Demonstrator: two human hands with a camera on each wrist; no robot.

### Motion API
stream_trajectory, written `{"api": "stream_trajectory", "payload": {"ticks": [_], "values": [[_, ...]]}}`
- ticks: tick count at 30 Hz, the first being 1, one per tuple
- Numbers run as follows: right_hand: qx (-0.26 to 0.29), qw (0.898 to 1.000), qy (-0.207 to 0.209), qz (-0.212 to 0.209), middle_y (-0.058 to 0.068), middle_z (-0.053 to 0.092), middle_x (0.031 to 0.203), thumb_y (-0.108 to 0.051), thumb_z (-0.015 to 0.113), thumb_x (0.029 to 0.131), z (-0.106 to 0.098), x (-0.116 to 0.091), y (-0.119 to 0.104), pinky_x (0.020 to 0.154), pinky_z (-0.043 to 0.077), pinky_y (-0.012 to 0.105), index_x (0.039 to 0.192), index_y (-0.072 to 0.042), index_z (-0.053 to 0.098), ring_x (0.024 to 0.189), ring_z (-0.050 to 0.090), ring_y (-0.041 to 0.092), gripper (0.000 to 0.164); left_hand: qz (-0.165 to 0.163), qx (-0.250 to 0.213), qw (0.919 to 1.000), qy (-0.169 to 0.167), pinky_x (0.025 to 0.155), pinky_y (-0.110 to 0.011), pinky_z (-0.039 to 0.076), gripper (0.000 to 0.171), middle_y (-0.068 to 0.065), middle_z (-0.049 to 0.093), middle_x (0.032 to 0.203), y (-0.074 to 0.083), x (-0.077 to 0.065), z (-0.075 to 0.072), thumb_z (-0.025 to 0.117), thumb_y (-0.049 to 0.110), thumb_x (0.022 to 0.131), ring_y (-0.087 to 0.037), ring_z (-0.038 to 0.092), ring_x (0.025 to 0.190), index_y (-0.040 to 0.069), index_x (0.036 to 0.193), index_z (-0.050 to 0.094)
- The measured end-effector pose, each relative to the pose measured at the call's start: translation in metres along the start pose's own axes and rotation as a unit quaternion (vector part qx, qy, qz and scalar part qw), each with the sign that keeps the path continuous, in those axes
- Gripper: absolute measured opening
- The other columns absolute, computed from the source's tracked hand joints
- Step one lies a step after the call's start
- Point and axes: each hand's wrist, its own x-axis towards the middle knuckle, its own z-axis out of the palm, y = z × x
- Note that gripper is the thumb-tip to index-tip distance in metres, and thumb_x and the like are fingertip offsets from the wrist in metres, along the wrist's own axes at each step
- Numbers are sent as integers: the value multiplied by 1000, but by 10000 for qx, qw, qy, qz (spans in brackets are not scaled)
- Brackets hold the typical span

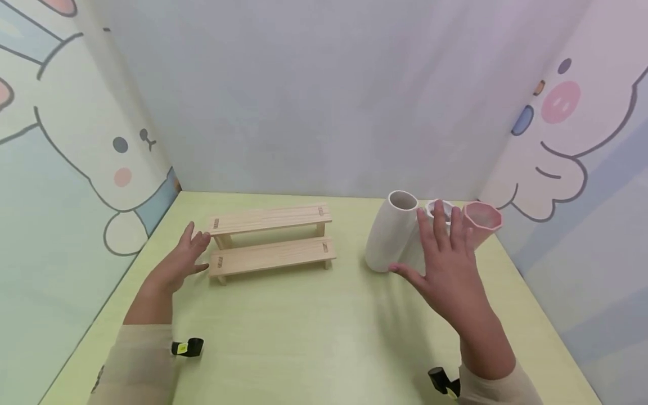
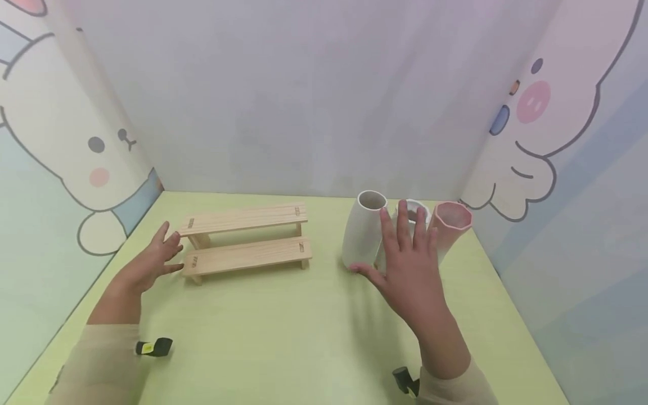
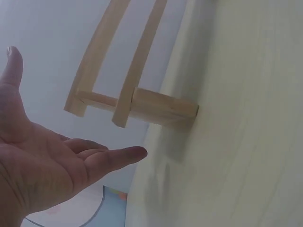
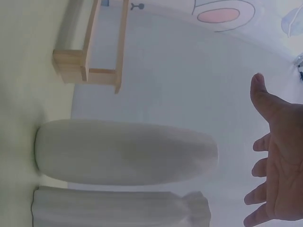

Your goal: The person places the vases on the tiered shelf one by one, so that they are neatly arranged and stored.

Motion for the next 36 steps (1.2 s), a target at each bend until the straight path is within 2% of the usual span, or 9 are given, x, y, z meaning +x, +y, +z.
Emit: {"api": "stream_trajectory", "payload": {"ticks": [4,7,10,15,18,24,28,32,36], "values": [[97,9998,22,158,10,-11,165,-63,67,83,-6,2,15,116,7,70,160,-14,6,149,-8,42,109,-254,-31,9995,-172,106,-59,41,94,-25,-15,161,-11,4,-4,44,47,103,-51,14,144,20,150,-33],[150,9994,78,313,14,-8,165,-64,67,82,-14,5,29,119,3,65,159,-10,5,149,-6,42,113,-404,-67,9986,-325,104,-54,47,97,-26,-8,162,-17,8,-5,52,44,101,-48,20,144,12,154,-22],[396,9976,179,532,14,-6,165,-59,73,79,-22,7,44,122,1,60,159,-8,4,150,-6,40,117,-477,-68,9976,-488,103,-50,49,96,-25,0,163,-20,14,-3,56,44,99,-45,24,144,4,156,-10],[1092,9878,539,967,8,-2,166,-46,82,76,-31,9,66,120,7,64,160,-17,2,151,1,37,119,-596,-18,9964,-605,103,-49,49,95,-25,20,160,-22,20,4,61,48,95,-41,35,140,1,157,6],[1427,9790,612,1320,-1,-3,166,-43,81,79,-33,10,77,117,11,67,159,-26,-3,152,4,32,118,-627,36,9961,-617,103,-49,49,94,-25,27,157,-24,21,6,62,47,95,-38,41,136,3,158,7],[1985,9576,623,1994,-16,-6,163,-43,76,84,-31,13,102,114,11,72,154,-41,-11,152,2,27,112,-554,116,9966,-593,103,-50,49,94,-26,25,158,-27,17,4,63,44,95,-34,46,133,4,158,5],[2521,9383,709,2258,-11,-3,165,-39,73,86,-25,14,121,117,9,68,153,-44,-10,152,4,22,107,-529,139,9970,-541,102,-47,50,94,-28,26,157,-31,17,5,63,44,95,-30,51,129,4,158,6],[2992,9200,794,2404,-6,1,166,-35,70,89,-14,17,137,123,12,55,155,-40,-7,152,8,18,101,-514,196,9972,-498,100,-43,53,91,-28,28,156,-35,18,5,62,43,96,-23,56,123,4,158,8],[3224,9095,741,2518,-3,2,166,-35,68,90,-5,21,148,124,12,51,156,-37,-6,152,8,17,99,-501,170,9975,-473,97,-39,54,91,-30,28,155,-37,18,5,61,42,96,-19,58,118,3,158,7]]}}
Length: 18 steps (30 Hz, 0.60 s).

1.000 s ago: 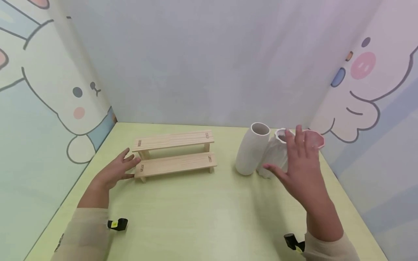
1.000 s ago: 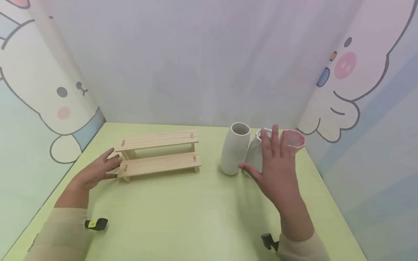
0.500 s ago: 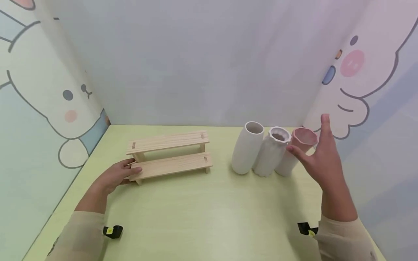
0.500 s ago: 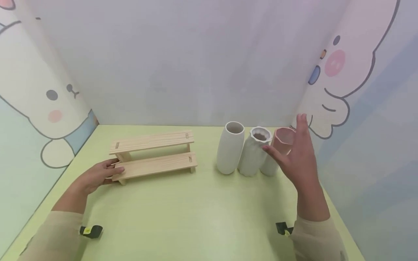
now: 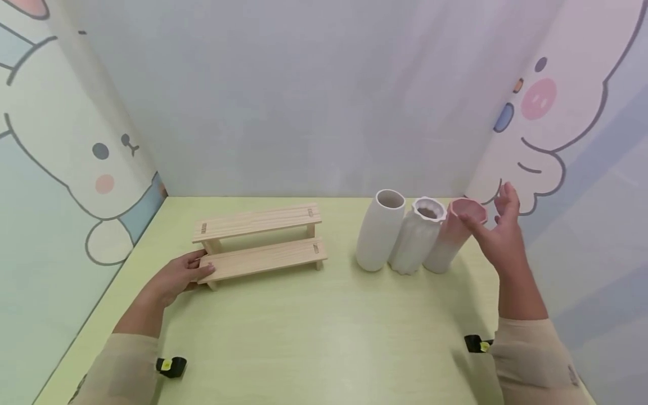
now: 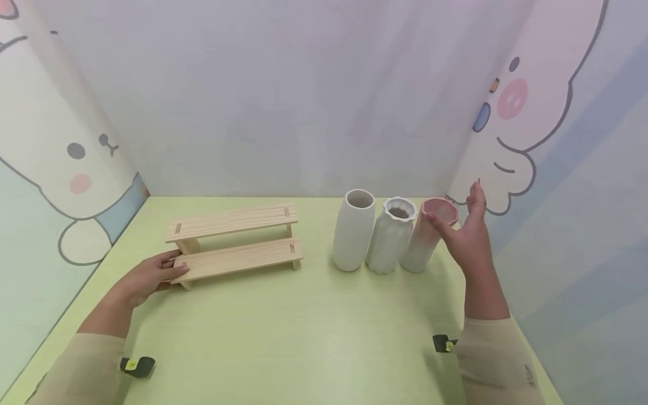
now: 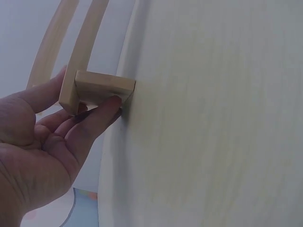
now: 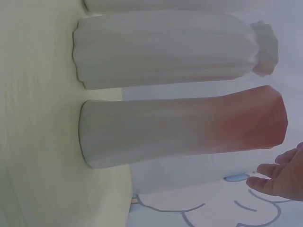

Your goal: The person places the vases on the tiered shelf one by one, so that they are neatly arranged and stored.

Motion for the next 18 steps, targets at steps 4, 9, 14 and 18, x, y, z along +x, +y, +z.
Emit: {"api": "stream_trajectory", "payload": {"ticks": [4,9,14,18], "values": [[50,9999,-116,72,-3,1,166,-37,70,90,4,6,11,124,11,51,157,-35,-6,152,7,20,101,-16,-37,10000,-1,96,-37,55,91,-31,27,155,-1,0,0,61,42,96,-16,58,117,4,158,6],[184,9993,-251,198,-1,0,166,-37,71,89,9,15,24,123,13,53,157,-35,-7,152,9,26,103,-63,-116,9999,23,93,-33,56,92,-31,26,155,-3,-1,1,62,42,96,-13,58,116,5,158,6],[385,9982,-324,322,-1,6,166,-34,72,89,13,21,32,121,22,52,157,-36,-3,150,17,27,100,-48,-161,9999,7,91,-31,57,92,-32,26,155,-3,-1,1,62,42,96,-10,59,114,5,158,6],[566,9974,-358,275,3,20,164,-29,72,90,15,23,33,115,36,26,157,-33,4,143,31,22,95,-7,-224,9997,-18,90,-30,57,91,-32,27,154,-2,0,1,62,41,96,-7,60,109,5,158,6]]}}
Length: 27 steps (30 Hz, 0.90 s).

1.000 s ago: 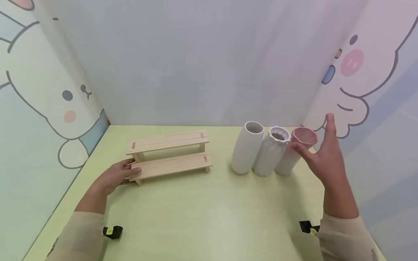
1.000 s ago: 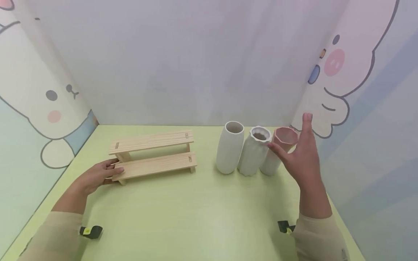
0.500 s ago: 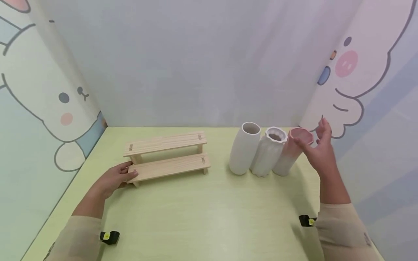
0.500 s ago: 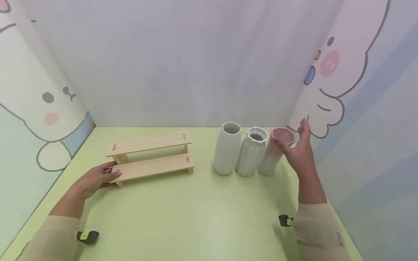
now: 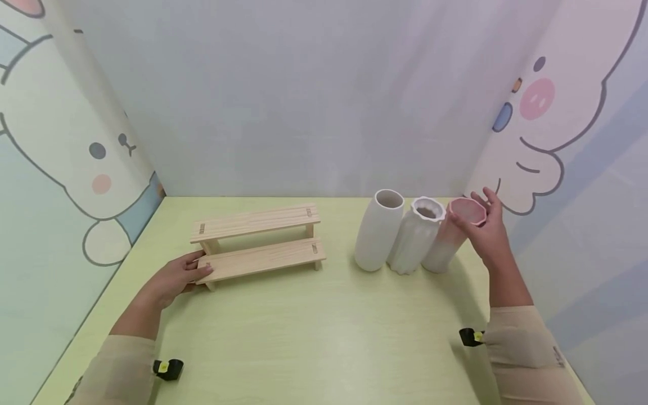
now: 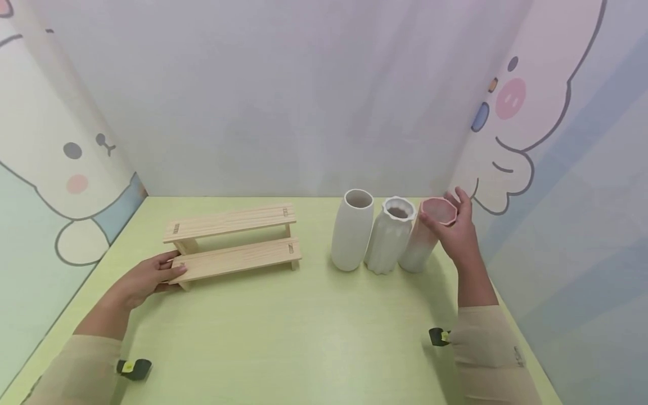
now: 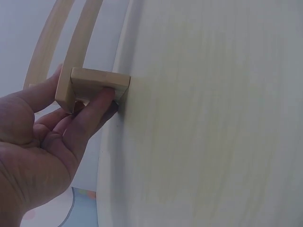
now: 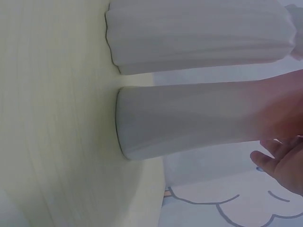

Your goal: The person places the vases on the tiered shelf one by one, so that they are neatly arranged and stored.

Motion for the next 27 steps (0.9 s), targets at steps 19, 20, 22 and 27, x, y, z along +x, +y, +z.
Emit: {"api": "stream_trajectory", "payload": {"ticks": [19,20,22,27], "values": [[698,9955,644,-41,-6,51,118,-17,80,82,14,7,14,75,50,7,142,-16,43,104,52,9,70,17,-149,9999,-20,91,-30,57,90,-33,26,154,-1,-1,0,61,39,97,-5,61,107,4,158,4],[785,9945,692,-59,-6,51,118,-16,80,82,15,7,14,75,50,8,142,-16,44,104,52,10,70,21,-137,9999,-19,91,-30,57,90,-33,25,154,-1,-1,0,61,39,97,-5,61,107,4,158,4],[900,9928,784,-70,-5,52,117,-14,81,81,16,7,15,74,50,8,140,-16,46,103,52,10,69,37,-139,9999,-21,91,-30,57,90,-33,25,154,-1,-1,0,60,39,97,-5,61,107,4,158,4],[984,9903,979,-113,-4,53,115,-13,82,79,18,7,17,73,50,9,137,-17,49,101,53,11,67,87,-190,9998,-38,90,-31,58,88,-34,27,153,0,-1,1,60,38,98,-5,61,106,4,158,5]]}}
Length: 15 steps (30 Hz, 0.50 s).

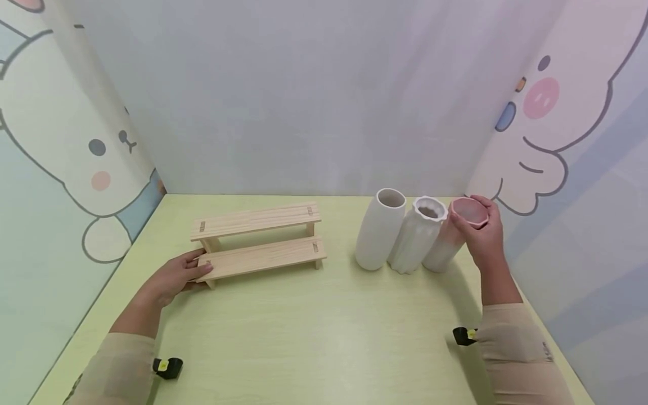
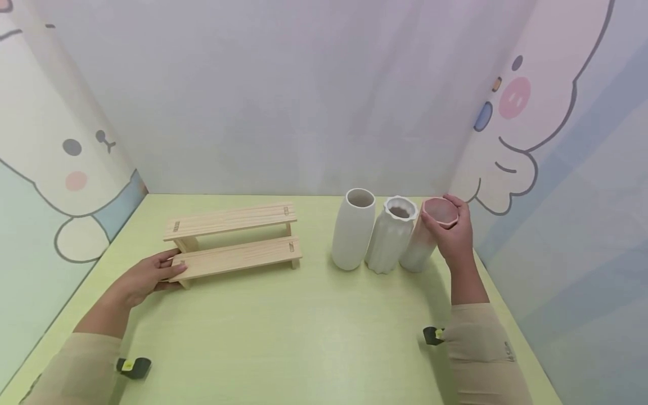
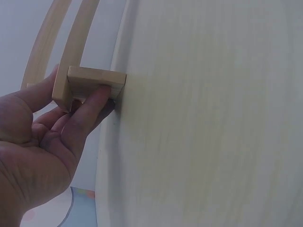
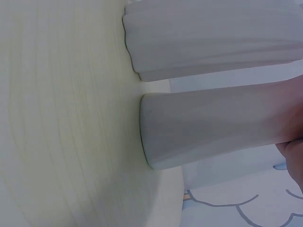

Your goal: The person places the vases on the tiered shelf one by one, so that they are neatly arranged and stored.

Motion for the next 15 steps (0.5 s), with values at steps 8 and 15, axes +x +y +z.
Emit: {"api": "stream_trajectory", "payload": {"ticks": [8,15], "values": [[-262,9992,231,-202,-6,54,112,-16,82,78,2,0,2,73,50,10,134,-19,53,99,54,10,63,-44,-95,9999,31,90,-31,58,87,-34,28,153,0,0,1,61,36,98,-7,62,106,5,158,6],[-361,9984,352,-237,-7,54,111,-18,82,79,1,2,3,74,50,11,134,-18,53,99,54,10,62,-39,-112,9999,2,90,-31,58,87,-34,28,152,0,1,1,60,35,98,-7,63,105,5,158,5]]}}
